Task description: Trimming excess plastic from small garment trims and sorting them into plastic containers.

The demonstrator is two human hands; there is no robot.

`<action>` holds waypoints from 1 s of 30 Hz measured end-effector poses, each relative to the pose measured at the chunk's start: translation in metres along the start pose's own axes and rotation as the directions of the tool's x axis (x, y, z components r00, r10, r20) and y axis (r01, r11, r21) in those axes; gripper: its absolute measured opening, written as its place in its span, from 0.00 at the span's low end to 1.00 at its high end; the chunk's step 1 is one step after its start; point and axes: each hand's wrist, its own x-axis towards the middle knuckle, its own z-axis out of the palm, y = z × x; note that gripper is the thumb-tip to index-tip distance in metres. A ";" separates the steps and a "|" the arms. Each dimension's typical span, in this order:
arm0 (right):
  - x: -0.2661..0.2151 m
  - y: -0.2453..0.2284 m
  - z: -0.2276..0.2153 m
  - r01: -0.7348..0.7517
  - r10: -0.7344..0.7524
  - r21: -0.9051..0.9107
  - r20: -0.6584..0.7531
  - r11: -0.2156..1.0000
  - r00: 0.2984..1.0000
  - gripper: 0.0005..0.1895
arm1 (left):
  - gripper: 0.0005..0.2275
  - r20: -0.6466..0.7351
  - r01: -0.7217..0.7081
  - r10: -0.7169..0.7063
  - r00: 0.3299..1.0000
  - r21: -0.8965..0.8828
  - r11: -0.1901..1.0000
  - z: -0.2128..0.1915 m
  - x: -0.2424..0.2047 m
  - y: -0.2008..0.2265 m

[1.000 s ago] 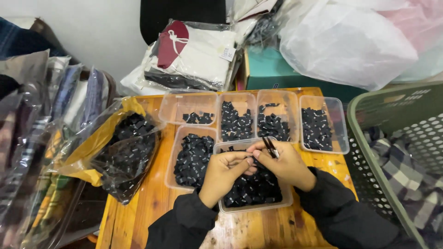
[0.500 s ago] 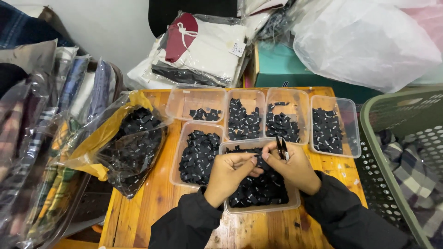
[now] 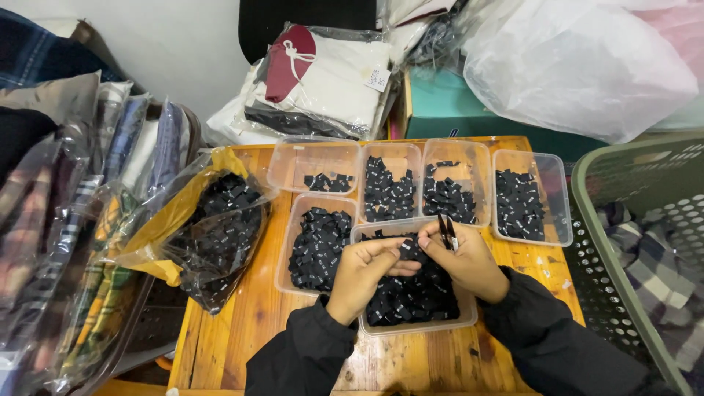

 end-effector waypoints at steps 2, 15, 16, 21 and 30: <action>0.001 -0.007 0.001 -0.002 0.002 -0.010 0.002 1.000 1.000 0.04 | 0.12 -0.005 -0.005 0.005 1.000 0.017 1.000 0.001 -0.001 0.001; -0.002 0.014 -0.011 0.022 -0.022 0.001 0.026 1.000 0.999 0.09 | 0.10 -0.048 -0.068 0.076 0.996 0.158 0.985 -0.005 0.002 -0.012; -0.002 0.014 -0.011 0.021 -0.021 0.002 0.024 1.000 0.999 0.09 | 0.10 -0.047 -0.066 0.074 0.996 0.160 0.985 -0.005 0.001 -0.010; -0.004 0.014 -0.007 0.029 -0.029 0.038 0.001 0.999 1.000 0.07 | 0.10 -0.006 -0.217 0.228 0.974 0.286 0.934 0.001 -0.004 0.000; -0.005 0.022 -0.003 -0.016 0.005 0.288 0.040 0.957 0.999 0.10 | 0.11 0.136 -0.406 0.431 0.892 0.660 0.632 -0.007 0.003 -0.015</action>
